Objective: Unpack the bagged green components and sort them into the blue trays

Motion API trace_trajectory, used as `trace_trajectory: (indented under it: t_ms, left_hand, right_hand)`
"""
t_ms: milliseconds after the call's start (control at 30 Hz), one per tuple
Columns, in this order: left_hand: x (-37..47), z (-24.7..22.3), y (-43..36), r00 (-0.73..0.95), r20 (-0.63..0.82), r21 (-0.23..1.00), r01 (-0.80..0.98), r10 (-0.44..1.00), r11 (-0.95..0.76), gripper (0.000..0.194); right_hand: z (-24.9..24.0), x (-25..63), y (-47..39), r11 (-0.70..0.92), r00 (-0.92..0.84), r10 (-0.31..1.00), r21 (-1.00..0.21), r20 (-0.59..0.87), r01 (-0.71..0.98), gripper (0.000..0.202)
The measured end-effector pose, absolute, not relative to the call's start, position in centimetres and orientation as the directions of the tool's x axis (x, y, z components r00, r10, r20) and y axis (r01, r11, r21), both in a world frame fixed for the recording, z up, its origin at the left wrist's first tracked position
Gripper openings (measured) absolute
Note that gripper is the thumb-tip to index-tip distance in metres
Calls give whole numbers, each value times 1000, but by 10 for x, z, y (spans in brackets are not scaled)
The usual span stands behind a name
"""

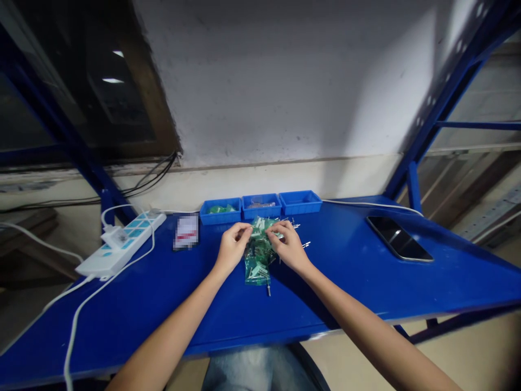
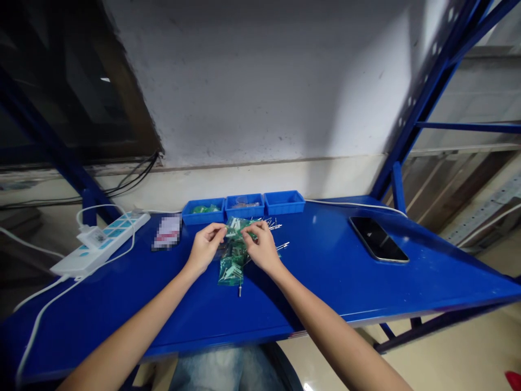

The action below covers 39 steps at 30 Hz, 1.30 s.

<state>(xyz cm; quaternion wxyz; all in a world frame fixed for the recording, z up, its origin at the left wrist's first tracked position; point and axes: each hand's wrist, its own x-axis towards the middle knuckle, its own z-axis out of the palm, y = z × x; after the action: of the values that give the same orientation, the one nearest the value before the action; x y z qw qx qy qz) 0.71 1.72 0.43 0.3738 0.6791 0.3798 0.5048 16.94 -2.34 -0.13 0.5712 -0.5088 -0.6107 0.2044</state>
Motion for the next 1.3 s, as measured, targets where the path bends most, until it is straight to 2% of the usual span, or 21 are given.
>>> trace_trajectory:
  t_ms: [67,167,233,300,367,467,533,633,700,800,900,1000,1100,1167,1300]
  left_hand:
    - [7,5,17,192,502,829,170,843,-533,17]
    - [7,7,14,244,623,715,208,743,-667,14]
    - [8,8,11,300,663,648,229,686,-727,15]
    - [9,9,9,344,674,609,242,654,-755,15]
    - [10,9,8,373,653,608,260,659,-750,15]
    - [10,8,7,397,578,653,299,713,-696,18]
    - [11,6,9,400,498,728,289,770,-621,26]
    - [11,4,12,359,341,881,200,869,-428,49]
    - [11,3,13,313,256,944,122,914,-306,60]
    - [10,4,14,299,223,966,57,928,-251,49]
    - [10,5,15,306,284,944,79,909,-322,30]
    - [10,4,14,245,447,852,177,860,-493,20]
    - [10,5,12,282,613,682,284,739,-674,12]
    - [10,5,10,344,653,597,315,675,-738,11]
    - [11,6,6,434,636,554,317,638,-769,15]
  right_hand:
    - [0,169,-22,290,187,917,-912,351,289,31]
    - [2,168,-22,149,115,982,-988,152,27,52]
    - [2,168,-22,111,79,992,-987,103,-112,52]
    - [2,168,-22,123,90,990,-979,109,-165,42]
    - [0,168,-21,159,123,982,-974,141,-159,31]
    - [0,168,-21,236,187,959,-967,215,-96,25]
    - [1,168,-22,304,207,933,-953,296,-9,20]
    - [3,166,-27,442,155,866,-872,476,211,11]
    - [3,166,-30,518,96,813,-788,574,332,15]
    - [2,166,-32,564,51,771,-717,635,409,25]
    - [1,166,-31,535,75,779,-723,622,437,26]
    - [2,166,-28,420,142,843,-801,518,428,17]
    - [4,166,-26,254,190,929,-920,318,298,37]
    - [5,166,-26,182,217,950,-961,226,208,46]
    - [3,166,-23,217,230,941,-965,247,149,35]
